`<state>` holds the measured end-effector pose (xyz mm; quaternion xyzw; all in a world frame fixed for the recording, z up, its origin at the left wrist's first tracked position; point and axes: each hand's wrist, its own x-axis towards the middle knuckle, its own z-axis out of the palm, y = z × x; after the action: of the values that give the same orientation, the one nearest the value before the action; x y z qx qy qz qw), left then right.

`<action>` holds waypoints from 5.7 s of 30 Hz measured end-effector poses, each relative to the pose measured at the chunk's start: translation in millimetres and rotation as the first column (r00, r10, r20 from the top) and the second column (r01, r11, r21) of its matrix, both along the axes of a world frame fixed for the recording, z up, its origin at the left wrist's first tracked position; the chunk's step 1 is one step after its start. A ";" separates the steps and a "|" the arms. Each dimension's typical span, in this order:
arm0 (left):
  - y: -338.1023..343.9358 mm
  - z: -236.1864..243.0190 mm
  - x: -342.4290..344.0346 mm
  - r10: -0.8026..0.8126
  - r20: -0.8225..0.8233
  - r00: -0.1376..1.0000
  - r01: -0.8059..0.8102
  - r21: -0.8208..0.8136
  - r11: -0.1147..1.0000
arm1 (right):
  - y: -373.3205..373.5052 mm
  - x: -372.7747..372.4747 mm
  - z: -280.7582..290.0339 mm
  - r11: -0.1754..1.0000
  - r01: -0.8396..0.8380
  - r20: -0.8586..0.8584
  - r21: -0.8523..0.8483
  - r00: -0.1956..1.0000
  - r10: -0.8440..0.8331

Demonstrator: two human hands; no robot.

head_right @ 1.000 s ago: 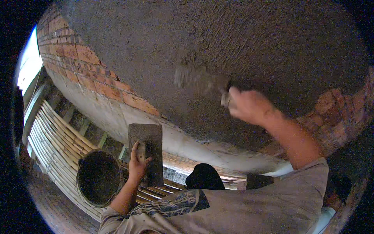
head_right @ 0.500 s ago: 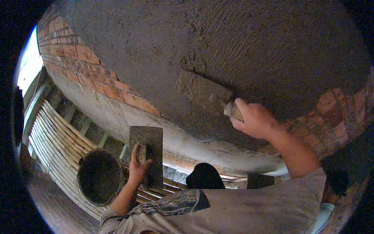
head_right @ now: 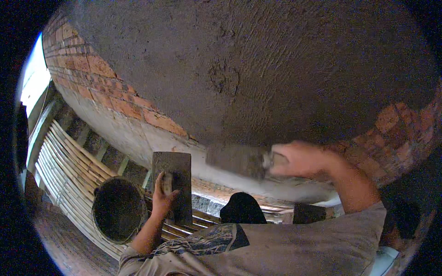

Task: Applying and smoothing plaster onto a brick wall using a trowel.

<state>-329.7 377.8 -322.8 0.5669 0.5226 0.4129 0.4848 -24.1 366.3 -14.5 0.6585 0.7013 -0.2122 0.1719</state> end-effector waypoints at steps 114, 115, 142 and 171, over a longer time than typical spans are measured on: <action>11.1 -53.3 -40.7 0.174 -0.006 0.985 -0.174 -0.012 0.985 | 56.6 -42.7 -3.7 0.266 -0.502 0.468 0.823 0.865 0.183; 10.9 -52.2 -40.5 0.171 -0.006 0.985 -0.171 -0.023 0.985 | 58.0 -44.2 -2.8 0.322 -0.513 0.506 0.796 0.855 0.111; 23.0 -63.5 -77.5 0.175 -0.031 0.984 -0.176 -0.003 0.984 | 47.9 -74.9 10.8 0.526 -0.368 0.525 0.767 0.831 -0.184; 0.8 -39.8 -80.5 0.385 -0.073 0.920 -0.386 0.000 0.922 | 25.6 -53.1 19.8 0.467 -0.353 0.488 0.811 0.848 -0.207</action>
<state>-410.3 378.6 -362.5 0.4638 0.6438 0.4762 0.3790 -77.3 391.9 5.3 0.6494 0.6614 0.3754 0.0014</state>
